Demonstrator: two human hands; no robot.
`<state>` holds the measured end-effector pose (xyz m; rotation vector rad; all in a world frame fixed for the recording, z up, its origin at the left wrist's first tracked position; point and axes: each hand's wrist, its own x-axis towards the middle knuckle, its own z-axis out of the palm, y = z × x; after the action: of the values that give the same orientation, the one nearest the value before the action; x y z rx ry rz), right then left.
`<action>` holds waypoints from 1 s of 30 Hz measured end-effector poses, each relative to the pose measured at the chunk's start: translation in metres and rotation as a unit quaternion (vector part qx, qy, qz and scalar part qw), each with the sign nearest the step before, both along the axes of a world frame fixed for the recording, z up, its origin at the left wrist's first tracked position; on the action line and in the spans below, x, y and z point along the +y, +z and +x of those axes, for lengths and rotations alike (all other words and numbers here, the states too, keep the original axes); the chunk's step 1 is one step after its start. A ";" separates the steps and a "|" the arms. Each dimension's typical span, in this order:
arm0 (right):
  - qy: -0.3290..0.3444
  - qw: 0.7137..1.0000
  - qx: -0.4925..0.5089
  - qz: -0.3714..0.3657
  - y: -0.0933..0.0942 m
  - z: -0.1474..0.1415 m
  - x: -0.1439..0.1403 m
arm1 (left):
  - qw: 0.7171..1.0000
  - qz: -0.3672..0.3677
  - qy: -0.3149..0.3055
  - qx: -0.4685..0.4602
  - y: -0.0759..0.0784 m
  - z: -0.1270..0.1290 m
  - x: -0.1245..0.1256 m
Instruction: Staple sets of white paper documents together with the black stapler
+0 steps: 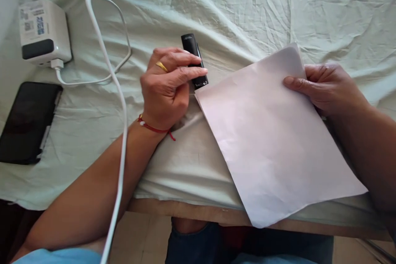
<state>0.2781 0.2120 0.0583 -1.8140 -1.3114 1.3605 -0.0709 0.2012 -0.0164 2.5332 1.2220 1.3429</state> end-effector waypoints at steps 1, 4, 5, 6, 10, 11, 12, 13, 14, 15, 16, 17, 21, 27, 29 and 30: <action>0.008 1.000 0.005 0.011 -0.004 0.002 0.001 | 1.000 0.008 0.008 0.006 0.001 -0.002 0.000; 0.034 0.998 0.002 0.061 -0.014 0.008 0.004 | 1.000 -0.005 0.016 0.016 0.003 -0.003 0.001; 0.042 0.996 -0.005 0.079 -0.017 0.010 0.005 | 1.000 -0.014 0.016 0.013 0.004 -0.002 0.001; 0.051 0.994 -0.012 0.096 -0.020 0.011 0.005 | 1.000 -0.022 0.018 0.006 0.005 0.000 0.001; 0.126 0.975 -0.040 0.180 -0.033 0.018 0.008 | 0.995 -0.068 0.053 -0.056 0.005 0.006 0.001; 0.143 0.968 -0.052 0.199 -0.036 0.020 0.009 | 0.990 -0.088 0.076 -0.083 0.004 0.006 0.002; 0.158 0.961 -0.066 0.216 -0.039 0.022 0.010 | 0.983 -0.106 0.098 -0.111 0.002 0.005 0.004; 0.169 0.956 -0.079 0.228 -0.041 0.024 0.011 | 0.977 -0.102 0.116 -0.145 0.000 0.004 0.006; 0.177 0.951 -0.089 0.238 -0.042 0.025 0.011 | 0.970 -0.103 0.134 -0.172 -0.003 0.001 0.009; 0.184 0.947 -0.095 0.246 -0.043 0.026 0.012 | 0.964 -0.106 0.150 -0.192 -0.005 -0.001 0.011; 0.188 0.944 -0.097 0.252 -0.043 0.027 0.012 | 0.959 -0.124 0.152 -0.202 -0.007 -0.003 0.014; 0.191 0.942 -0.096 0.258 -0.044 0.027 0.013 | 0.956 -0.153 0.145 -0.203 -0.008 -0.004 0.015; 0.184 0.942 -0.068 0.272 -0.046 0.027 0.015 | 0.952 -0.257 0.038 -0.161 -0.002 -0.001 0.011; 0.177 0.940 -0.036 0.290 -0.051 0.027 0.016 | 0.963 -0.251 -0.045 -0.090 0.015 0.016 -0.002; 0.173 0.939 -0.023 0.296 -0.051 0.027 0.015 | 0.966 -0.242 -0.042 -0.083 0.017 0.019 -0.003; 0.173 0.938 -0.019 0.299 -0.051 0.027 0.015 | 0.968 -0.233 -0.039 -0.079 0.016 0.019 -0.003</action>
<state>0.3047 0.2267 0.0073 -1.2372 -1.8790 0.9295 -0.0515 0.1985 0.0001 2.0845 1.2176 1.0625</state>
